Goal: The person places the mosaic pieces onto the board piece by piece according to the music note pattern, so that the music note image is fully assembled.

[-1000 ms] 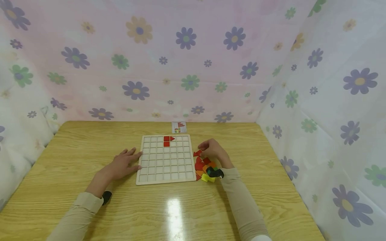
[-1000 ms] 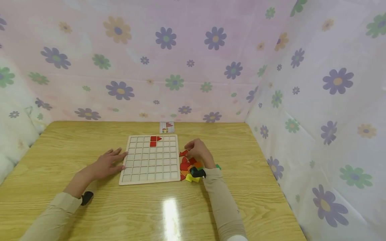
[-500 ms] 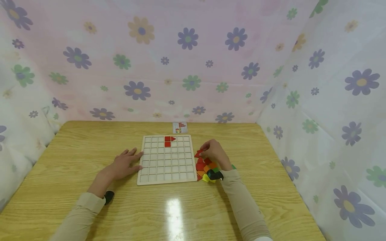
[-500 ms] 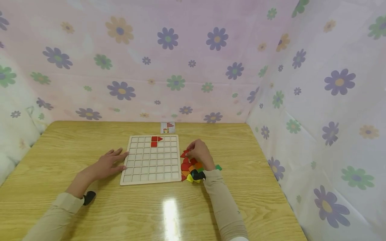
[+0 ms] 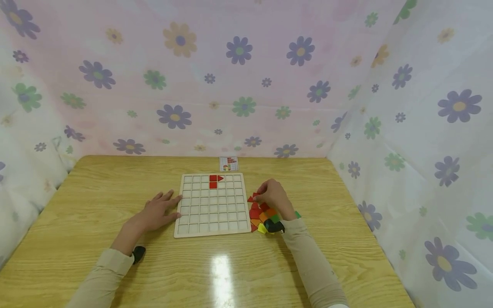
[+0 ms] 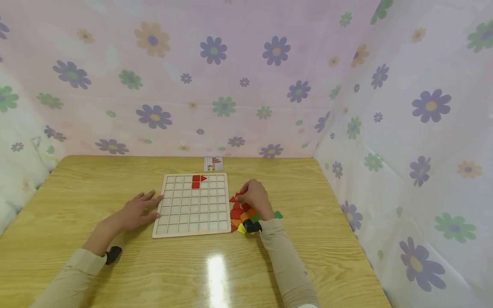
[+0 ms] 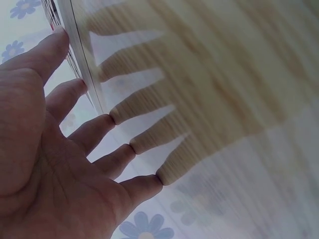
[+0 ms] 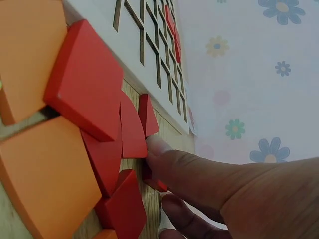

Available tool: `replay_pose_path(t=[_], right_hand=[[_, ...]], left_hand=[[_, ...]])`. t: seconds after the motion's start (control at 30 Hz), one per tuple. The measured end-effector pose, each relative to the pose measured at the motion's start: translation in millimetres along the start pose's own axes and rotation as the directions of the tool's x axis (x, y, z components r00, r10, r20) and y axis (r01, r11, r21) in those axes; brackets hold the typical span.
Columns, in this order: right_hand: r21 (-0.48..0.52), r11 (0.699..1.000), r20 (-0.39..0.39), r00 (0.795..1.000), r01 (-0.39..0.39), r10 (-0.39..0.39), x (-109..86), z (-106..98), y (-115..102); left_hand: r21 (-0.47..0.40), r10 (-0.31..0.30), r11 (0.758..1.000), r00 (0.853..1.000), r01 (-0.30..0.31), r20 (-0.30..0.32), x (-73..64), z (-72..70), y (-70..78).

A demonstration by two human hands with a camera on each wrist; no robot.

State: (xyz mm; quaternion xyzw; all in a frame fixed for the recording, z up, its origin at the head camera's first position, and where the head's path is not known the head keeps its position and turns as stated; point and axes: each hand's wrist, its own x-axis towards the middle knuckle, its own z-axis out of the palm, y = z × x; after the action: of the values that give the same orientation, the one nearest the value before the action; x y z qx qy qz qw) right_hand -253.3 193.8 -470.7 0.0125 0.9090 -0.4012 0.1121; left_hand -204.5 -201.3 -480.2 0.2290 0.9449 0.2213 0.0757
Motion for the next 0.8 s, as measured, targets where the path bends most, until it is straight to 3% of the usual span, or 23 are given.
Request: replay_pose_path(t=[0.2, 0.37, 0.8], right_hand=[[-0.025, 0.999, -0.051, 0.998, 0.036, -0.037, -0.1, 2.4, -1.9], [-0.120, 0.990, -0.079, 0.994, 0.070, -0.080, -1.1, 3.1, -3.3], [-0.229, 0.973, -0.095, 0.993, 0.040, -0.063, -4.1, 7.0, -6.0]], left_hand=[[-0.011, 0.001, 1.000, 1.000, -0.001, -0.005, -2.4, -3.1, 2.1], [-0.023, -0.006, 1.000, 1.000, 0.006, 0.003, -4.4, -6.0, 4.7], [-0.036, -0.024, 0.999, 1.000, 0.024, 0.013, -1.7, -2.0, 4.3]])
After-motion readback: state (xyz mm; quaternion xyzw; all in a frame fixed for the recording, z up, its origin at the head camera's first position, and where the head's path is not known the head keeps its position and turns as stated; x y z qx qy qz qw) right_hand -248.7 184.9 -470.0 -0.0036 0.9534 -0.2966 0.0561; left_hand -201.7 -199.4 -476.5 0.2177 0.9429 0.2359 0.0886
